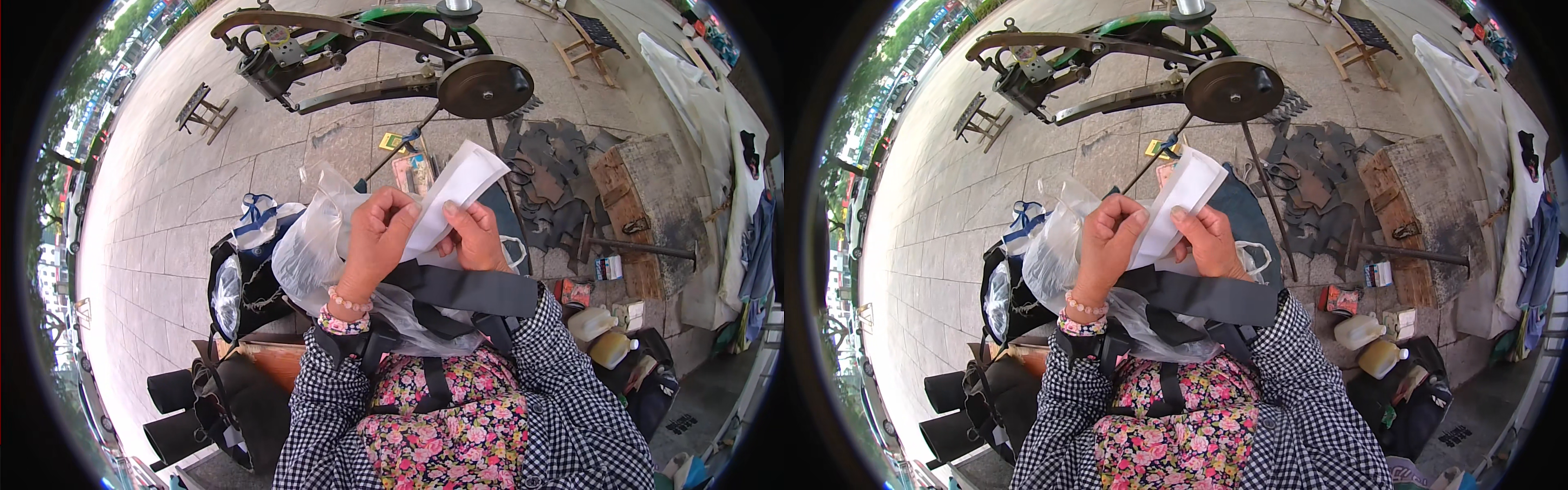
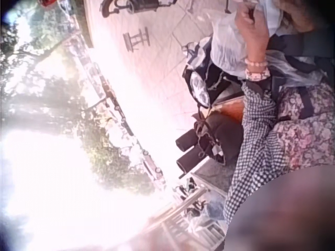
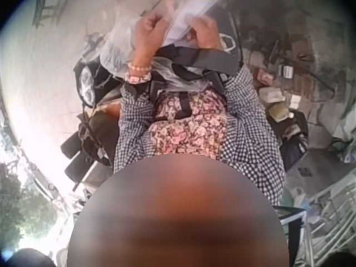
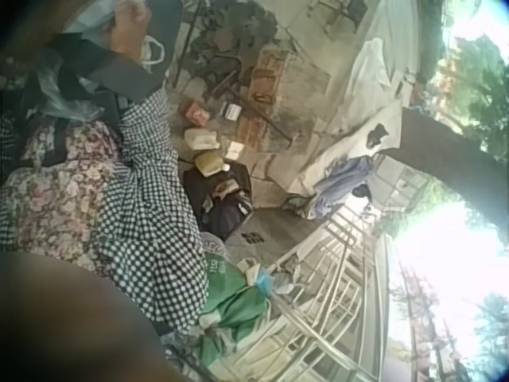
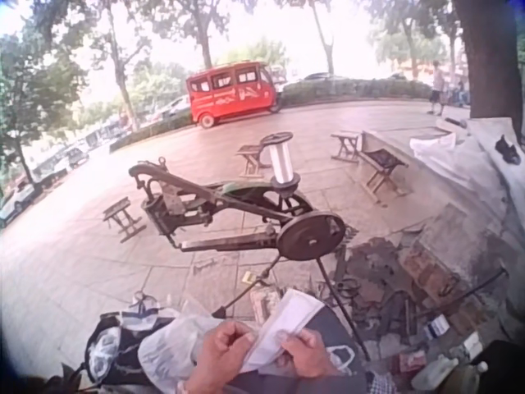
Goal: The person handles a white strip and a black strap by hand, folding and aligning them together. They then place the white strip under the needle of a sewing machine and operate the hand wheel to stitch it.
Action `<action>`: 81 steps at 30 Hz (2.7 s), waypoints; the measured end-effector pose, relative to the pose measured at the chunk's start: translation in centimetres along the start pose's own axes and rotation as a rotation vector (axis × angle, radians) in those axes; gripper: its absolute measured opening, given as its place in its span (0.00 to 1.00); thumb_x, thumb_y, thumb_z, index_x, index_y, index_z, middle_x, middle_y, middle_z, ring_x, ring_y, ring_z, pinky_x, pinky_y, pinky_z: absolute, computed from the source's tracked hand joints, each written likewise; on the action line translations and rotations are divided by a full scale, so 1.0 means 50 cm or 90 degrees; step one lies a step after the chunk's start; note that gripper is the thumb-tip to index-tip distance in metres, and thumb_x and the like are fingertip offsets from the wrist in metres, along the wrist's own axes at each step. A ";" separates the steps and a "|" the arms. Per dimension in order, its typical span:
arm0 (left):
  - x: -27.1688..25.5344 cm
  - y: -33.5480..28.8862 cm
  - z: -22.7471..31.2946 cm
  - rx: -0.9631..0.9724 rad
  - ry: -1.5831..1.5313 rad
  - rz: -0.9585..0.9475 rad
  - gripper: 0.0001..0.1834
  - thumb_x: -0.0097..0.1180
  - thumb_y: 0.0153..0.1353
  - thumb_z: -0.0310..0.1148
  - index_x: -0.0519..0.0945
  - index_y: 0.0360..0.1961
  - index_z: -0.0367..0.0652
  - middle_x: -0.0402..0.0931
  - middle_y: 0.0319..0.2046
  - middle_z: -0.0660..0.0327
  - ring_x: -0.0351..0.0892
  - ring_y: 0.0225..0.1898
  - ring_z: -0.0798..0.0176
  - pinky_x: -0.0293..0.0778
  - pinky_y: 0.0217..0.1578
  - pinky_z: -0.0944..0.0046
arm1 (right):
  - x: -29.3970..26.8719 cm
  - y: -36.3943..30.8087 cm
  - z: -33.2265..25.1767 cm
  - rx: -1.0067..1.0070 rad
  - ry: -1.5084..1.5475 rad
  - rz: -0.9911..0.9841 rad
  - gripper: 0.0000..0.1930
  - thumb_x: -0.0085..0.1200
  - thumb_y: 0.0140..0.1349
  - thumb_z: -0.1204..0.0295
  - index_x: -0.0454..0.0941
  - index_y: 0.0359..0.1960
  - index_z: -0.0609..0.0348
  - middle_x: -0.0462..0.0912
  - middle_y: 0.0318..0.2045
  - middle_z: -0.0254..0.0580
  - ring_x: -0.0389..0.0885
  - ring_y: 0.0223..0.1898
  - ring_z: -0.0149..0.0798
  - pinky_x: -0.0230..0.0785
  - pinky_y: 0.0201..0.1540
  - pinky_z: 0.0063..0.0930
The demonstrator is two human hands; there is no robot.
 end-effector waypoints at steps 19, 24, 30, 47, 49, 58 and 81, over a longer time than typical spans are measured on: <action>-0.013 0.007 0.003 0.022 -0.074 0.025 0.13 0.53 0.56 0.28 0.71 0.42 0.35 0.71 0.24 0.67 0.69 0.25 0.76 0.66 0.28 0.76 | 0.007 0.001 -0.013 0.006 0.067 0.020 0.22 0.39 0.62 0.56 0.71 0.36 0.68 0.75 0.20 0.43 0.65 0.11 0.28 0.61 0.13 0.21; 0.015 0.003 -0.002 -0.016 -0.032 -0.090 0.09 0.52 0.55 0.25 0.73 0.38 0.33 0.72 0.24 0.66 0.69 0.26 0.78 0.66 0.27 0.77 | 0.002 0.003 -0.008 0.002 0.060 0.022 0.23 0.38 0.62 0.56 0.70 0.35 0.69 0.74 0.20 0.46 0.66 0.11 0.30 0.63 0.14 0.24; -0.011 0.015 -0.034 -0.077 -0.113 -0.005 0.07 0.50 0.56 0.24 0.74 0.35 0.33 0.75 0.26 0.64 0.70 0.26 0.78 0.67 0.27 0.77 | -0.009 0.007 0.005 -0.003 0.072 0.007 0.18 0.41 0.62 0.60 0.72 0.36 0.68 0.75 0.24 0.40 0.67 0.13 0.26 0.63 0.16 0.18; -0.079 -0.035 0.104 0.110 -0.027 0.221 0.10 0.45 0.61 0.26 0.73 0.41 0.33 0.76 0.31 0.57 0.75 0.28 0.71 0.71 0.32 0.72 | 0.005 0.009 0.016 0.034 -0.020 -0.003 0.08 0.52 0.56 0.75 0.74 0.37 0.64 0.75 0.24 0.34 0.70 0.17 0.23 0.63 0.18 0.16; -0.103 -0.054 0.122 0.144 -0.076 0.266 0.10 0.45 0.61 0.26 0.72 0.41 0.32 0.76 0.31 0.56 0.75 0.28 0.69 0.72 0.30 0.70 | 0.006 0.008 0.013 0.036 -0.016 0.008 0.09 0.51 0.56 0.74 0.73 0.37 0.65 0.75 0.24 0.35 0.70 0.17 0.23 0.63 0.18 0.16; -0.127 -0.105 0.089 0.060 0.147 0.184 0.07 0.48 0.60 0.26 0.74 0.34 0.32 0.77 0.30 0.58 0.77 0.30 0.70 0.73 0.32 0.74 | -0.001 0.013 0.013 -0.026 -0.008 0.024 0.09 0.52 0.56 0.75 0.73 0.37 0.66 0.76 0.25 0.37 0.70 0.17 0.25 0.64 0.19 0.16; -0.156 -0.118 0.068 0.162 0.465 0.216 0.14 0.50 0.48 0.19 0.72 0.39 0.35 0.73 0.35 0.49 0.73 0.35 0.45 0.69 0.37 0.59 | -0.013 0.010 0.001 -0.034 0.155 0.047 0.11 0.46 0.60 0.71 0.70 0.39 0.66 0.78 0.25 0.46 0.79 0.23 0.34 0.75 0.28 0.29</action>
Point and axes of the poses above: each hand's wrist, its own y-axis towards the middle knuckle, its own x-axis out of the palm, z = x × y, the point moved 7 cm from there along y, towards the middle knuckle
